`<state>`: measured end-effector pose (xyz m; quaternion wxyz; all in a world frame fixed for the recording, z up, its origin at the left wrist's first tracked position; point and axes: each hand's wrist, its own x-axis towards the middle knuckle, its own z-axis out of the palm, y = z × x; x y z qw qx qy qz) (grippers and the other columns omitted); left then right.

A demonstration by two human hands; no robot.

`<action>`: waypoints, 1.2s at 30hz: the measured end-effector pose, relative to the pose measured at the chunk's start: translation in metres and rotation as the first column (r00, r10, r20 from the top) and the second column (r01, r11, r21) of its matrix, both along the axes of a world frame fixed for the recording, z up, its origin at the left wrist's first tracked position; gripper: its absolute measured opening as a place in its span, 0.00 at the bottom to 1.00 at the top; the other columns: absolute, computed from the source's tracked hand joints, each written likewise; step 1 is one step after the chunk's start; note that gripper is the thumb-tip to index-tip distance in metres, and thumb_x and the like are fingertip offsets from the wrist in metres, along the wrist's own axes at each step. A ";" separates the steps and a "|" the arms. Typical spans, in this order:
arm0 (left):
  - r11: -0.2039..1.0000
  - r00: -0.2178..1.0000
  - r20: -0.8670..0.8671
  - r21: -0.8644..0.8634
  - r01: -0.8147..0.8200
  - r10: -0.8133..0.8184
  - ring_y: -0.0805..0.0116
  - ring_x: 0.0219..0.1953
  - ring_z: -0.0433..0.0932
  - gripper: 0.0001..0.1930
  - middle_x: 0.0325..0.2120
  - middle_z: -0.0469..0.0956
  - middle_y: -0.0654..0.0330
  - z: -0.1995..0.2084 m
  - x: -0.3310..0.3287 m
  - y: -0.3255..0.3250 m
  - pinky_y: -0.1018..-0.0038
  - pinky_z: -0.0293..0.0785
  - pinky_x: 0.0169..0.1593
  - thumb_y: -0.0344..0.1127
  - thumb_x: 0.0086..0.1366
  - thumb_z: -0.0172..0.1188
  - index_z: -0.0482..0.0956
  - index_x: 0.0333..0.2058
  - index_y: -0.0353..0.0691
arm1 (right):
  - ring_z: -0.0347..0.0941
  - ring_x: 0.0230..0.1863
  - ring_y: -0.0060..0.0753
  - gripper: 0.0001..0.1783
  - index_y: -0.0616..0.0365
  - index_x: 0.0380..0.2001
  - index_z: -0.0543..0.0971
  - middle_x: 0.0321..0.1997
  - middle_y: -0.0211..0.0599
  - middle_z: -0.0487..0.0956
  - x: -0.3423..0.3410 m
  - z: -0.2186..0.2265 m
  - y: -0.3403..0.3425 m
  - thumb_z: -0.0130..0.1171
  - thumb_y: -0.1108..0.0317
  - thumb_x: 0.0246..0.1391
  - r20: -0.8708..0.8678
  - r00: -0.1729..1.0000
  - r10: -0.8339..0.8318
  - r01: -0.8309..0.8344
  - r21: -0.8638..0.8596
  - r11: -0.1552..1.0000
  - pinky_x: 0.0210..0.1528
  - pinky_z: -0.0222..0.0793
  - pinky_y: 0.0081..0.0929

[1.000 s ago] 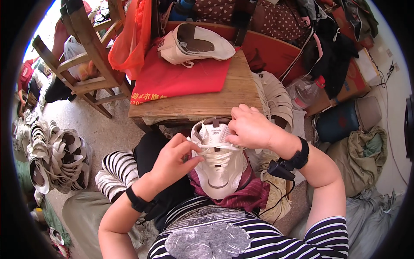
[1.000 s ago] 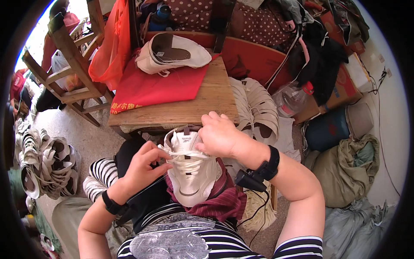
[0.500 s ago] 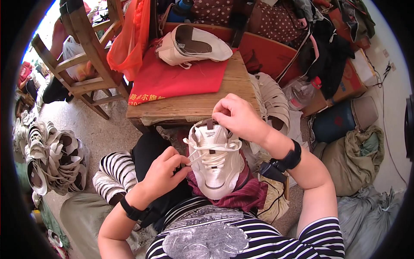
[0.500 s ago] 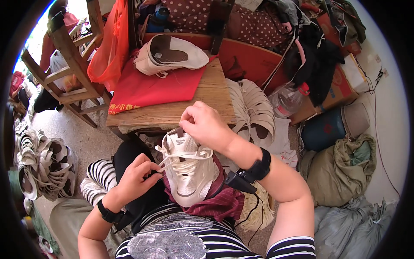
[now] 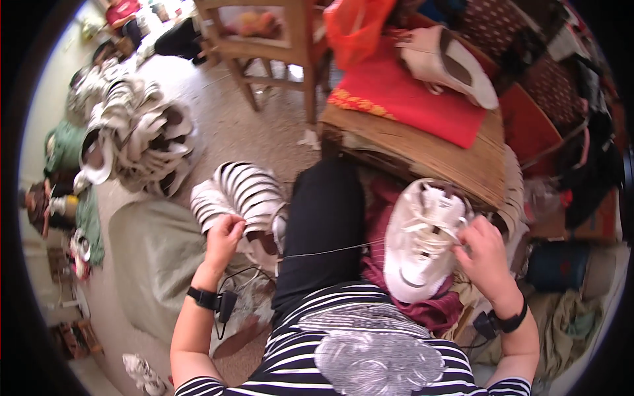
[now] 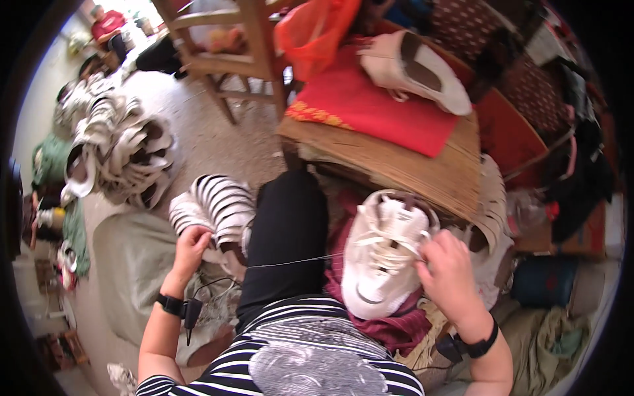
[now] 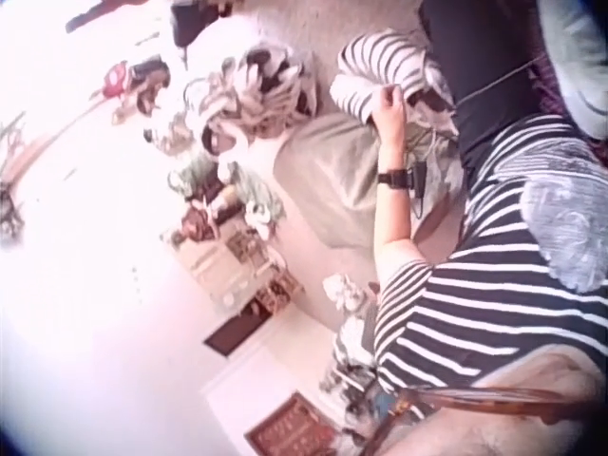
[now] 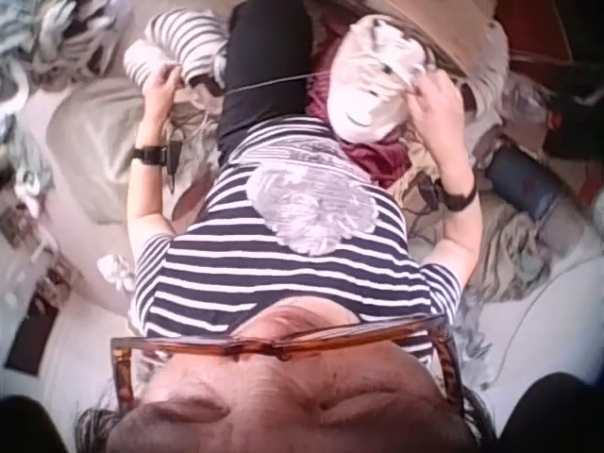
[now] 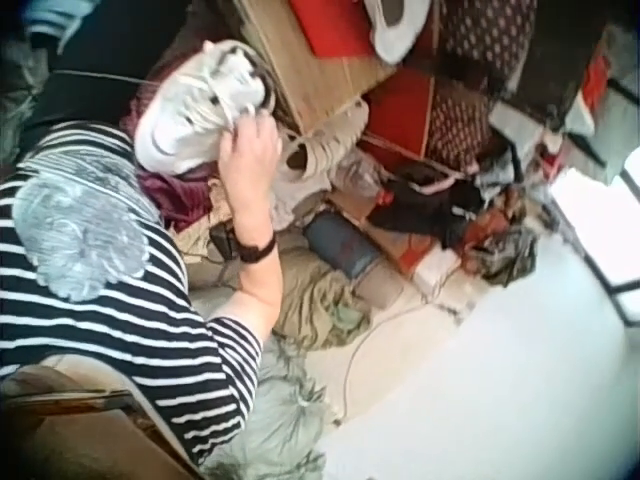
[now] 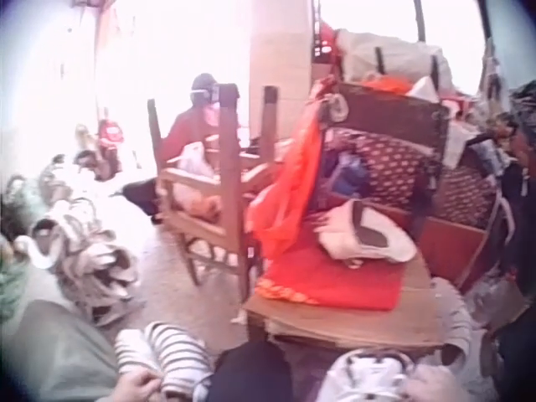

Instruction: The recorder is lacing a white athletic shoe in a workshop setting.

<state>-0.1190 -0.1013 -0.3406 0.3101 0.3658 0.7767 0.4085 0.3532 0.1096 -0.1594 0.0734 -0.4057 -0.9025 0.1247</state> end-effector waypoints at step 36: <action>0.617 0.947 -0.118 0.733 0.285 -0.298 0.60 0.44 0.82 0.22 0.52 0.77 0.51 0.177 0.183 0.125 0.67 0.81 0.47 0.25 0.69 0.55 0.67 0.60 0.31 | 0.75 0.56 0.31 0.28 0.61 0.56 0.73 0.51 0.37 0.80 -0.043 0.013 0.017 0.45 0.47 0.71 -0.625 0.495 -0.604 -0.658 -0.723 0.210 0.62 0.68 0.34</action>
